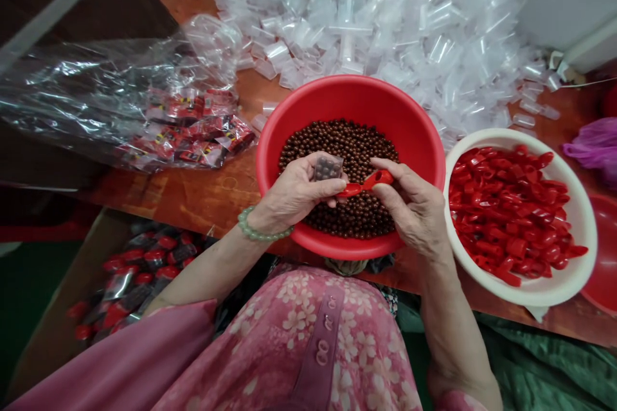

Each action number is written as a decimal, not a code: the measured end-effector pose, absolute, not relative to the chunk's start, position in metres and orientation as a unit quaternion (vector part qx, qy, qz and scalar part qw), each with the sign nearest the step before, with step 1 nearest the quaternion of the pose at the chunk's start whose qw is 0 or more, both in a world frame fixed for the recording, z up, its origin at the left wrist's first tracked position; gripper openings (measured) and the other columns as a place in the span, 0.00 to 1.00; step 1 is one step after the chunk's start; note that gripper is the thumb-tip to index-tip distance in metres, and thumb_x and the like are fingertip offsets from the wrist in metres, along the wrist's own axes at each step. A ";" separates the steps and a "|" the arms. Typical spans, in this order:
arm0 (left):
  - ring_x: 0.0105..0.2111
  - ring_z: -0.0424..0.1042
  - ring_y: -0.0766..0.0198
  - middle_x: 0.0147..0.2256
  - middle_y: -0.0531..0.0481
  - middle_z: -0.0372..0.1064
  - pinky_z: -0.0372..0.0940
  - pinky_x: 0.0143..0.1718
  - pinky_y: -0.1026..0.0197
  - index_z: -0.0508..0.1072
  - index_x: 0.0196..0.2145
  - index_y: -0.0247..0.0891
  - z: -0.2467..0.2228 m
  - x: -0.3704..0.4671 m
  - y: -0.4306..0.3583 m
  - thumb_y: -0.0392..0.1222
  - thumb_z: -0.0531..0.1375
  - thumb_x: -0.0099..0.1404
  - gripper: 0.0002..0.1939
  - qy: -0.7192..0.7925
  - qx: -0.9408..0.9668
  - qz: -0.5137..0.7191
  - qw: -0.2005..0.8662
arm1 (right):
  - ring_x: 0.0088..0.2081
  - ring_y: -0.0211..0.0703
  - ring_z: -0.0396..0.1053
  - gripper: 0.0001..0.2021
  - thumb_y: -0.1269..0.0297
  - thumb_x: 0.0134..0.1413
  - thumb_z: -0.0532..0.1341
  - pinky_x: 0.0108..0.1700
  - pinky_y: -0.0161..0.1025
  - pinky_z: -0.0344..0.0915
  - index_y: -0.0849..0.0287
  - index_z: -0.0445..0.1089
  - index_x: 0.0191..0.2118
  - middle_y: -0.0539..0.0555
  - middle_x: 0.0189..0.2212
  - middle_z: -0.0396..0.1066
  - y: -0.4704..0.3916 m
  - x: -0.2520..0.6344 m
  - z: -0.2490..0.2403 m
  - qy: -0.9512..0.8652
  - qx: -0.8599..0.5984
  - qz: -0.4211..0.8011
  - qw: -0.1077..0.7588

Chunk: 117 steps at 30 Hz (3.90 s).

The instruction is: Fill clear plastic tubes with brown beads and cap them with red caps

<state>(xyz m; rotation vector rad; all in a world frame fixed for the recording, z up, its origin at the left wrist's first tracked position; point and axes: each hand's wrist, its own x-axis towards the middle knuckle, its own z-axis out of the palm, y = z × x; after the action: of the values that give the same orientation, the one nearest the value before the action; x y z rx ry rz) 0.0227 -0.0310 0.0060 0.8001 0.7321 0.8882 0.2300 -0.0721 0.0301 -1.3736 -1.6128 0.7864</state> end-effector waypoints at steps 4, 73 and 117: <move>0.21 0.68 0.74 0.27 0.58 0.70 0.64 0.23 0.70 0.69 0.38 0.37 0.010 0.024 -0.032 0.52 0.76 0.50 0.27 0.345 0.389 0.399 0.756 | 0.42 0.44 0.79 0.18 0.62 0.64 0.65 0.48 0.42 0.76 0.48 0.75 0.59 0.53 0.43 0.81 -0.073 0.231 0.053 -0.783 -0.488 0.253 0.291; 0.30 0.68 0.69 0.30 0.54 0.69 0.65 0.36 0.63 0.70 0.34 0.33 0.003 0.021 -0.029 0.53 0.75 0.52 0.24 0.254 0.335 0.338 0.842 | 0.53 0.66 0.69 0.33 0.50 0.60 0.61 0.52 0.61 0.69 0.66 0.56 0.63 0.72 0.54 0.69 -0.052 0.187 0.020 -0.859 -0.465 -0.091 0.192; 0.26 0.71 0.70 0.26 0.51 0.72 0.68 0.31 0.64 0.73 0.31 0.32 -0.002 0.025 -0.029 0.61 0.71 0.58 0.26 0.254 0.262 0.343 0.865 | 0.43 0.57 0.73 0.37 0.44 0.62 0.59 0.44 0.51 0.72 0.64 0.54 0.68 0.64 0.45 0.74 -0.041 0.196 0.002 -0.875 -0.428 -0.069 0.214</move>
<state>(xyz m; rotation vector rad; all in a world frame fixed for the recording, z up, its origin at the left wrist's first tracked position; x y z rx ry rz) 0.0252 -0.0295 -0.0020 0.5497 0.5324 0.7182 0.1965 -0.0412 0.0022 -1.1865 -2.4285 -0.1916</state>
